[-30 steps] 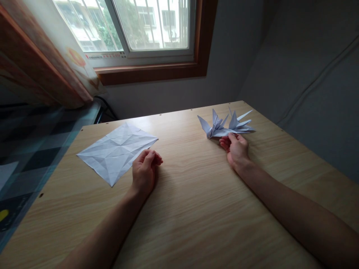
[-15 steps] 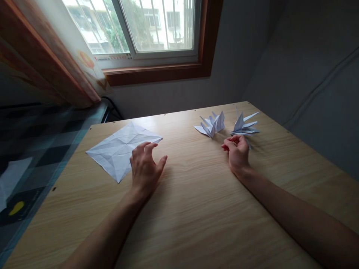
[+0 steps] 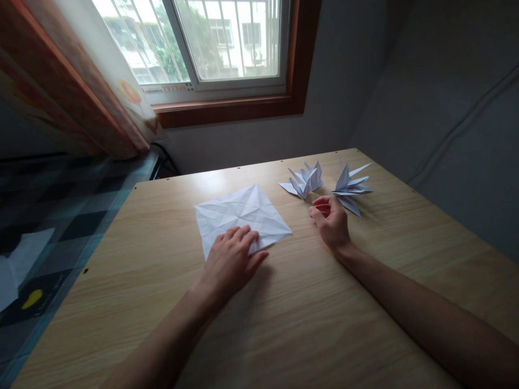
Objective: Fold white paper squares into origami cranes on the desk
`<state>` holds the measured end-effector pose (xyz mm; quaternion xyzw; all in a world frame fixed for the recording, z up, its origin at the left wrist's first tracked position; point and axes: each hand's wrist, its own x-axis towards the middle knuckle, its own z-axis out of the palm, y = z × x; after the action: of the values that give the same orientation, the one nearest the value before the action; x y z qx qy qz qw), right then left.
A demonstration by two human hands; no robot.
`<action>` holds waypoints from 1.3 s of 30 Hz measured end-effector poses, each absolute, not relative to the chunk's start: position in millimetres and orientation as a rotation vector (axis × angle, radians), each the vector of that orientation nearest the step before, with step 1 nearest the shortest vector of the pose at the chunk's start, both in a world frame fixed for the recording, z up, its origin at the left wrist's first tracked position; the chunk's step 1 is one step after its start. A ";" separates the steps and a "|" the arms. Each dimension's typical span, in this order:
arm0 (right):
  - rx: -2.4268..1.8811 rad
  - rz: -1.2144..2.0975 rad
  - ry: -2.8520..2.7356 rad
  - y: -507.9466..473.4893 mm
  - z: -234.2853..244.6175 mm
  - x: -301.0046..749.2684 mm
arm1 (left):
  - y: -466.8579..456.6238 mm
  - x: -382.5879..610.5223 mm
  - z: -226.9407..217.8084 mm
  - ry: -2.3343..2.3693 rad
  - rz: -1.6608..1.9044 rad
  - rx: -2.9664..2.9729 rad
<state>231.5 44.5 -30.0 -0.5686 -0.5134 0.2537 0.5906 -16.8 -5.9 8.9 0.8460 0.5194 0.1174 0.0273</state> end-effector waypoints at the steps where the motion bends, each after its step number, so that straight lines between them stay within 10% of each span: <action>1: -1.352 0.582 -1.261 44.1 -29.4 230.9 | -5.9 -16.8 10.1 1.524 0.409 2.617; 10: -1.471 0.347 -2.159 31.3 -31.7 217.5 | 22.4 -53.7 -5.2 2.047 0.215 2.467; 26: -1.441 0.540 -1.991 25.6 -22.5 214.2 | 18.9 -50.9 -11.2 2.087 0.130 2.412; 33: -0.956 1.046 -1.326 29.6 -31.3 209.5 | 27.2 -59.0 -12.6 1.859 0.606 2.194; 39: -1.035 0.558 -1.229 33.0 -28.9 214.2 | 29.4 -58.5 -7.9 1.362 1.149 1.563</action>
<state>214.2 33.0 -28.9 -0.4574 -0.5431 0.2465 0.6597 -58.5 29.4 -7.9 0.6109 0.5325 0.4493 0.3761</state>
